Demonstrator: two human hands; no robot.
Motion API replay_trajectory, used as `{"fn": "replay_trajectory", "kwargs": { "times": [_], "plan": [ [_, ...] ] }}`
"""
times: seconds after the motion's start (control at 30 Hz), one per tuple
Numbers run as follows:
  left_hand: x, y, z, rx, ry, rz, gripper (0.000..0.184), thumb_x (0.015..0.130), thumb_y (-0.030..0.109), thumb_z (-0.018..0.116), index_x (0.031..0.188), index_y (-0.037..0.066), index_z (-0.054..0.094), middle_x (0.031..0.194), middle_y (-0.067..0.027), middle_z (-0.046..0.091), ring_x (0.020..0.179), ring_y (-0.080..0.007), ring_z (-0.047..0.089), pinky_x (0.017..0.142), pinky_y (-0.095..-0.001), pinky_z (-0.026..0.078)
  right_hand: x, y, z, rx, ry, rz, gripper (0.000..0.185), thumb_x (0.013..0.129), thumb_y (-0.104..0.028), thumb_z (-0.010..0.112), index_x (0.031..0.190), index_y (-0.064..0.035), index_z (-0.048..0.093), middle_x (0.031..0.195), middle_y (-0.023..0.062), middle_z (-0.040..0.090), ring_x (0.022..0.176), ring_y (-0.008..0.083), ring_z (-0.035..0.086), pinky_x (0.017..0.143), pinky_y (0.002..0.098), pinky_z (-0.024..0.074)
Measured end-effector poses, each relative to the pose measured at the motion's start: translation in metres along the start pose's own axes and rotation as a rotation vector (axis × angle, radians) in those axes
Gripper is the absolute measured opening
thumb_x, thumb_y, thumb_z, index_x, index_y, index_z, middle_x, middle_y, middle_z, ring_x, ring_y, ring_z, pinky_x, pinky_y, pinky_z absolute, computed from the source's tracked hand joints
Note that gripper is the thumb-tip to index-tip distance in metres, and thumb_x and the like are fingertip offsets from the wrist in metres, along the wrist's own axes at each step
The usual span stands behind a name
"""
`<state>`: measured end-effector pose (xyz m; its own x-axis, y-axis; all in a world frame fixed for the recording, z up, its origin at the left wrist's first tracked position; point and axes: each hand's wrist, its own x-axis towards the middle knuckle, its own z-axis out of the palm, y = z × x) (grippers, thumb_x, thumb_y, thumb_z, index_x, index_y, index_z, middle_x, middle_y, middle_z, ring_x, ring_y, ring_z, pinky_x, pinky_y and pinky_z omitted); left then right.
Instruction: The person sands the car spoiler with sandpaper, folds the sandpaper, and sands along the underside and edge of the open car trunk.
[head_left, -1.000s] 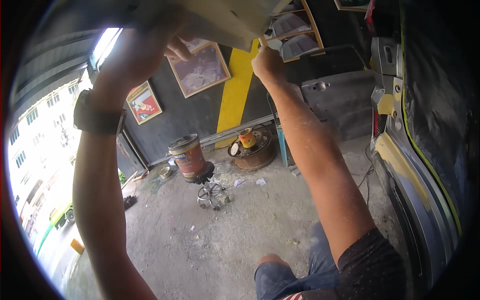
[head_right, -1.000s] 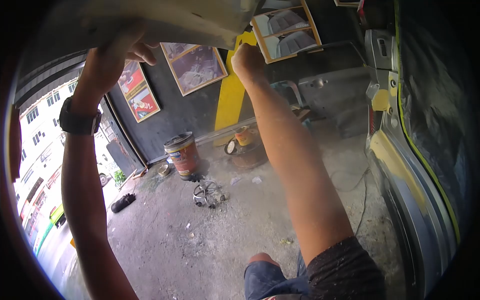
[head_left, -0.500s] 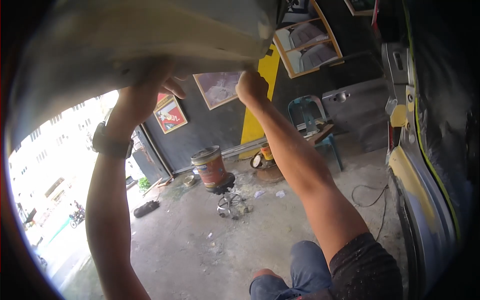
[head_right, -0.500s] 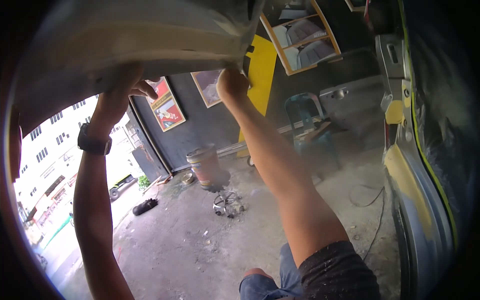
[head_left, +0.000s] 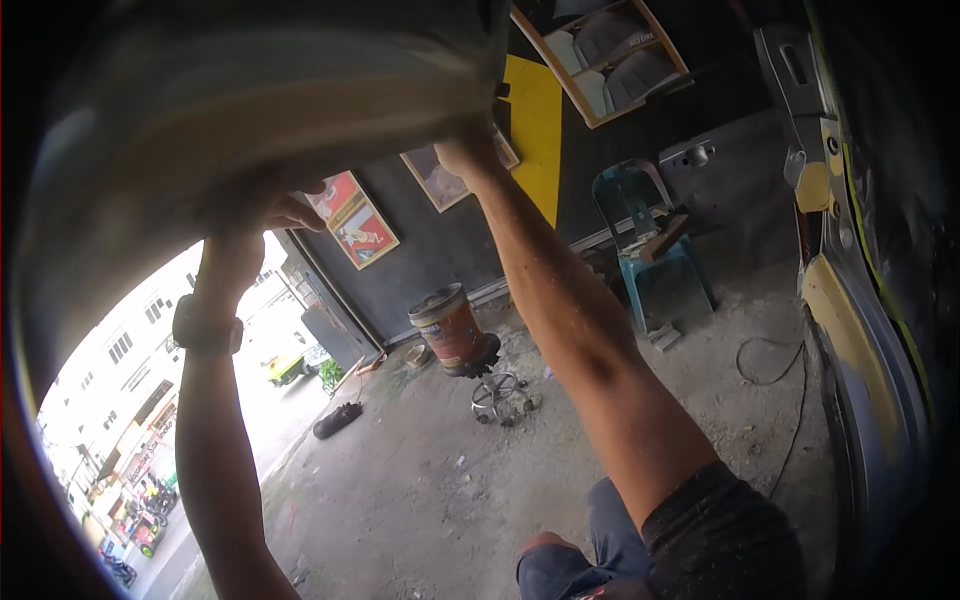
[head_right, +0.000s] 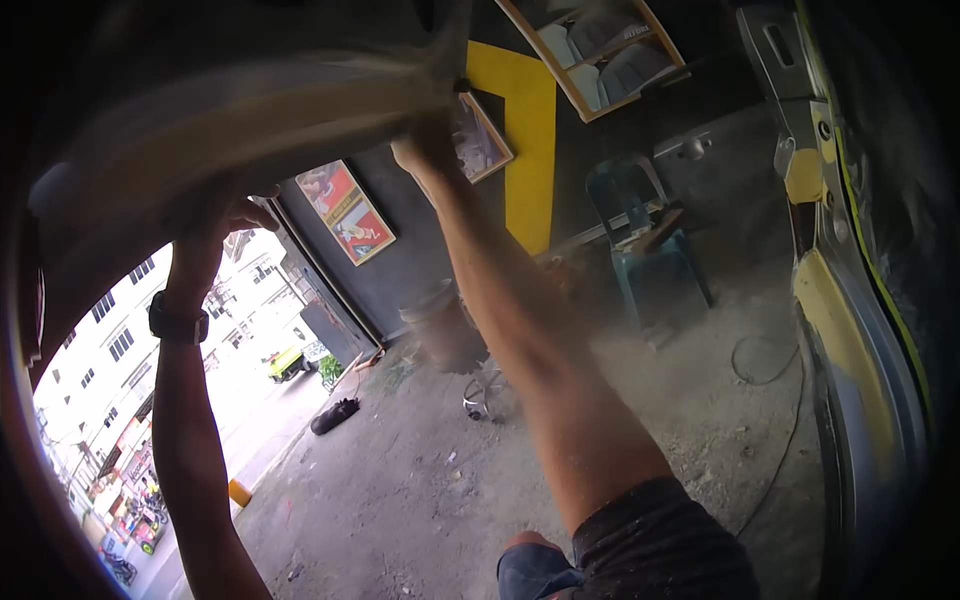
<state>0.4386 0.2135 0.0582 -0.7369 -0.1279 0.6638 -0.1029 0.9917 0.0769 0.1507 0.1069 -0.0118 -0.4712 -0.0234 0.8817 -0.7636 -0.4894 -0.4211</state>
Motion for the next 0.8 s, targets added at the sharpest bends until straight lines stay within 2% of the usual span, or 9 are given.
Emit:
{"fn": "replay_trajectory", "kwargs": {
  "times": [0.07,0.1,0.17,0.3,0.43,0.53,0.63,0.77,0.8],
  "plan": [
    [-0.001,-0.002,0.0,-0.038,-0.003,-0.027,0.045,0.106,0.042,0.045,0.121,0.003,0.063,0.105,-0.0139,0.07,0.081,-0.0214,0.072,0.081,-0.0404,0.058,0.007,0.009,0.01,0.289,-0.345,-0.026,0.071,0.094,-0.016,0.049,0.155,0.0033,0.018,0.157,0.0379,0.011,0.143,0.0605,0.012,0.117,0.0663,0.0112],
    [0.002,-0.002,-0.001,-0.069,0.005,-0.04,0.045,0.106,0.042,0.045,0.12,0.003,0.063,0.105,-0.0139,0.07,0.081,-0.0214,0.072,0.082,-0.0405,0.057,-0.004,0.023,0.089,-0.269,0.244,0.005,0.053,0.095,-0.012,0.047,0.145,0.0049,0.038,0.152,0.0308,0.033,0.141,0.0499,0.03,0.117,0.0602,0.0197],
    [0.004,-0.002,-0.002,-0.042,0.024,0.015,0.04,0.106,0.032,0.042,0.116,0.0,0.064,0.105,-0.0141,0.07,0.081,-0.0215,0.073,0.08,-0.0376,0.059,-0.021,-0.011,0.046,0.009,0.235,0.097,0.054,0.096,-0.01,0.045,0.146,0.0069,0.033,0.153,0.0303,0.032,0.143,0.0467,0.026,0.117,0.0599,0.0183],
    [-0.002,0.0,0.0,-0.02,0.03,-0.022,0.036,0.106,0.022,0.04,0.111,-0.002,0.066,0.103,-0.0143,0.071,0.081,-0.0218,0.073,0.078,-0.034,0.06,0.009,0.007,0.022,0.437,-0.404,0.008,0.075,0.094,-0.01,0.046,0.155,0.005,0.004,0.158,0.0346,0.002,0.148,0.0519,0.0,0.118,0.0644,0.0079],
    [0.0,0.008,0.003,0.019,0.058,-0.035,0.036,0.106,0.023,0.041,0.11,-0.003,0.066,0.102,-0.015,0.071,0.08,-0.0223,0.073,0.079,-0.0339,0.06,-0.001,0.001,0.044,0.09,0.428,-0.077,0.052,0.097,-0.016,0.052,0.145,-0.0001,0.04,0.147,0.0258,0.041,0.14,0.0389,0.036,0.115,0.0501,0.0289],
    [-0.002,0.007,0.003,-0.002,0.034,-0.027,0.037,0.106,0.024,0.041,0.11,-0.003,0.066,0.101,-0.0154,0.071,0.08,-0.0222,0.073,0.079,-0.0342,0.06,0.022,0.02,0.017,0.508,-0.35,-0.042,0.082,0.097,-0.024,0.052,0.158,-0.0055,0.0,0.162,0.0289,-0.003,0.148,0.0501,-0.006,0.119,0.062,-0.0003],
    [0.006,0.001,-0.003,-0.072,0.04,-0.05,0.043,0.104,0.042,0.049,0.117,0.004,0.065,0.103,-0.0118,0.071,0.078,-0.0209,0.073,0.079,-0.039,0.058,-0.015,0.004,0.044,0.127,0.114,-0.008,0.078,0.098,-0.025,0.051,0.158,-0.0046,0.005,0.161,0.0294,0.001,0.149,0.0492,-0.002,0.12,0.0601,0.0036],
    [0.0,-0.005,-0.005,-0.033,0.019,-0.06,0.043,0.104,0.041,0.048,0.119,0.004,0.064,0.104,-0.0122,0.071,0.079,-0.0211,0.073,0.079,-0.0381,0.058,0.027,0.028,0.022,0.439,-0.428,-0.072,0.084,0.097,-0.021,0.05,0.158,-0.0051,-0.005,0.16,0.0317,-0.011,0.147,0.0531,-0.011,0.119,0.063,-0.0009],
    [0.0,-0.007,-0.005,0.007,0.019,-0.063,0.043,0.104,0.041,0.048,0.12,0.003,0.063,0.105,-0.0125,0.071,0.079,-0.0212,0.073,0.079,-0.038,0.058,0.016,0.012,0.048,0.282,-0.137,0.114,0.084,0.096,-0.02,0.05,0.158,-0.0042,-0.004,0.16,0.0324,-0.009,0.147,0.0535,-0.009,0.118,0.0659,0.0038]
  ]
}}
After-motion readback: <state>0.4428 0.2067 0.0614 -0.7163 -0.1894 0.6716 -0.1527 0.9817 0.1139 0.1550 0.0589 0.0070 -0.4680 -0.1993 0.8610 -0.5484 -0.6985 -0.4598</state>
